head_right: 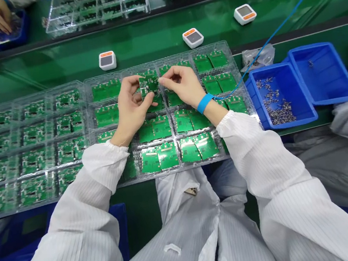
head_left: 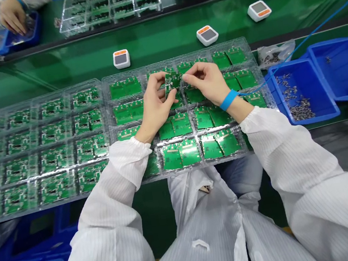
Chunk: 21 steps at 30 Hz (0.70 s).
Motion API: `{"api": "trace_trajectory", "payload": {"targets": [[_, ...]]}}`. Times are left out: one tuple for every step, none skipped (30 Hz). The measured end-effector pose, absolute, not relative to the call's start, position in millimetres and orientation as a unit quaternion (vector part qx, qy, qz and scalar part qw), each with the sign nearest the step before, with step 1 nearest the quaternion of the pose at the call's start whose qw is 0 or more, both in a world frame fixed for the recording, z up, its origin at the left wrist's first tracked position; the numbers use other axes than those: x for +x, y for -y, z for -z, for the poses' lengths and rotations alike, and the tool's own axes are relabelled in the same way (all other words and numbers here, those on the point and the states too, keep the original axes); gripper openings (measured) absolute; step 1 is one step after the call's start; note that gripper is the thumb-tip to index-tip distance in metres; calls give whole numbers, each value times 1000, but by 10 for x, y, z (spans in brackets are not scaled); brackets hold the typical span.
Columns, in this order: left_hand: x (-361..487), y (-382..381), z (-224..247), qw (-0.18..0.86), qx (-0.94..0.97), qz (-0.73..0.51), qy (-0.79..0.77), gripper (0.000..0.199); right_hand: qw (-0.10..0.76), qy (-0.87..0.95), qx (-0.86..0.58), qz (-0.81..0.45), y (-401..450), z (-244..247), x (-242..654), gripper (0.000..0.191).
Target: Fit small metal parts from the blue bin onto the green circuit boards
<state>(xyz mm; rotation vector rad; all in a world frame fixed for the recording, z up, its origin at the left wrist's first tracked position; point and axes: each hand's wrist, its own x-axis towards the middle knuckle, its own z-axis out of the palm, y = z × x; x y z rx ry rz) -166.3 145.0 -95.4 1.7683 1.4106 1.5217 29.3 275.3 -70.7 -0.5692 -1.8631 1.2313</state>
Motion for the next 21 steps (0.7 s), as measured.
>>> {"api": "trace_trajectory", "payload": {"targets": [[-1649, -1440, 936, 206, 637, -545, -505, 61, 407, 738, -226, -488, -2757, 710, 294, 72], [-1638, -1430, 917, 202, 640, -543, -505, 61, 408, 738, -227, -488, -2760, 712, 294, 72], [-1630, -1422, 898, 194, 643, -541, -506, 61, 410, 737, -227, -487, -2763, 714, 294, 73], [-1626, -1415, 882, 184, 648, -537, -508, 61, 412, 737, -227, -486, -2765, 715, 293, 72], [-1625, -1411, 868, 174, 652, -533, -510, 62, 414, 737, -226, -485, -2767, 716, 293, 72], [-1626, -1409, 857, 164, 657, -530, -511, 62, 415, 738, -224, -483, -2768, 716, 292, 72], [-1627, -1408, 849, 158, 660, -527, -511, 63, 416, 739, -223, -481, -2770, 717, 290, 72], [-1627, -1407, 843, 155, 664, -525, -510, 64, 416, 741, -221, -478, -2772, 719, 289, 72], [-1625, -1405, 837, 153, 667, -523, -509, 64, 415, 743, -221, -476, -2775, 722, 288, 73], [-1621, -1401, 828, 152, 669, -521, -507, 63, 414, 745, -222, -474, -2777, 725, 287, 73], [-1614, -1395, 817, 151, 672, -519, -506, 62, 412, 747, -223, -472, -2780, 729, 286, 73], [-1603, -1385, 801, 152, 674, -517, -506, 62, 410, 748, -224, -470, -2782, 733, 286, 74], [-1591, -1373, 783, 155, 676, -513, -506, 61, 408, 750, -225, -469, -2785, 737, 286, 74], [-1578, -1360, 762, 159, 677, -509, -507, 60, 406, 752, -225, -468, -2786, 740, 287, 75], [-1566, -1348, 741, 166, 678, -505, -508, 60, 403, 754, -226, -466, -2787, 743, 288, 75], [-1555, -1338, 723, 172, 678, -503, -508, 59, 400, 757, -226, -466, -2788, 745, 290, 75], [-1547, -1330, 708, 177, 679, -501, -507, 59, 397, 758, -225, -465, -2789, 747, 292, 75], [-1543, -1326, 699, 179, 679, -501, -505, 58, 394, 760, -225, -465, -2790, 748, 295, 75], [-1541, -1326, 694, 180, 681, -502, -503, 58, 391, 762, -224, -464, -2791, 749, 298, 75], [-1543, -1327, 694, 180, 682, -503, -500, 57, 390, 764, -224, -463, -2792, 751, 300, 76], [-1548, -1331, 697, 182, 683, -503, -497, 57, 388, 765, -223, -463, -2793, 752, 303, 76]]}}
